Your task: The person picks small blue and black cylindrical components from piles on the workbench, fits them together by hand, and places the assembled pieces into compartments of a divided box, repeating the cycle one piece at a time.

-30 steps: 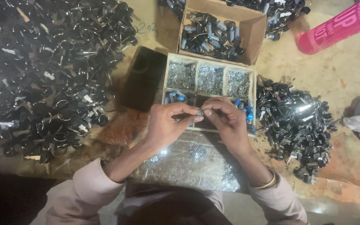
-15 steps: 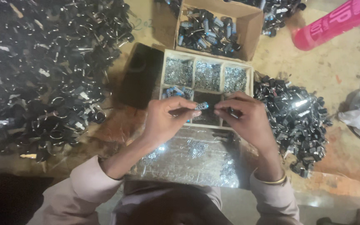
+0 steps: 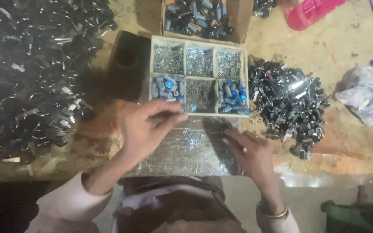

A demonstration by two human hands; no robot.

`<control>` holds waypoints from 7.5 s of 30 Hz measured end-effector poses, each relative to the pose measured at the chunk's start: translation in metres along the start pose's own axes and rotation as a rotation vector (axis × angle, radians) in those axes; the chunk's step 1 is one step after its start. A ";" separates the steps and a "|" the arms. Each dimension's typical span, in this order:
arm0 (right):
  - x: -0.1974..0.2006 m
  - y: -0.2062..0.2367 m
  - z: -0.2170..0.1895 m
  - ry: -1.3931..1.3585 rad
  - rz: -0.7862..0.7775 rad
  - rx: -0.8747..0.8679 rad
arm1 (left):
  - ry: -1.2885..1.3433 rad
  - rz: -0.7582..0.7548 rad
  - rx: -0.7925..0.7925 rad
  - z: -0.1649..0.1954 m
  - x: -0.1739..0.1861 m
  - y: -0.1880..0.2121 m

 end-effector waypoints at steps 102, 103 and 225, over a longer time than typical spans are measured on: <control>-0.104 0.067 -0.058 -0.344 0.052 0.113 | 0.020 0.295 0.187 -0.106 -0.006 0.193; -0.106 0.066 -0.057 -0.413 0.058 0.037 | 0.033 0.293 0.187 -0.106 -0.008 0.193; -0.106 0.028 -0.093 -0.061 -0.028 0.391 | -0.034 0.327 0.253 -0.113 0.019 0.191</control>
Point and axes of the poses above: each hand's wrist, its own y-axis away from the middle knuckle, its own x-axis out of the back of the hand, z = x × y, the point moved 6 cm from there along -y, towards the middle knuckle, and after that the axes turned 3 degrees about z, right-handed, at the moved point
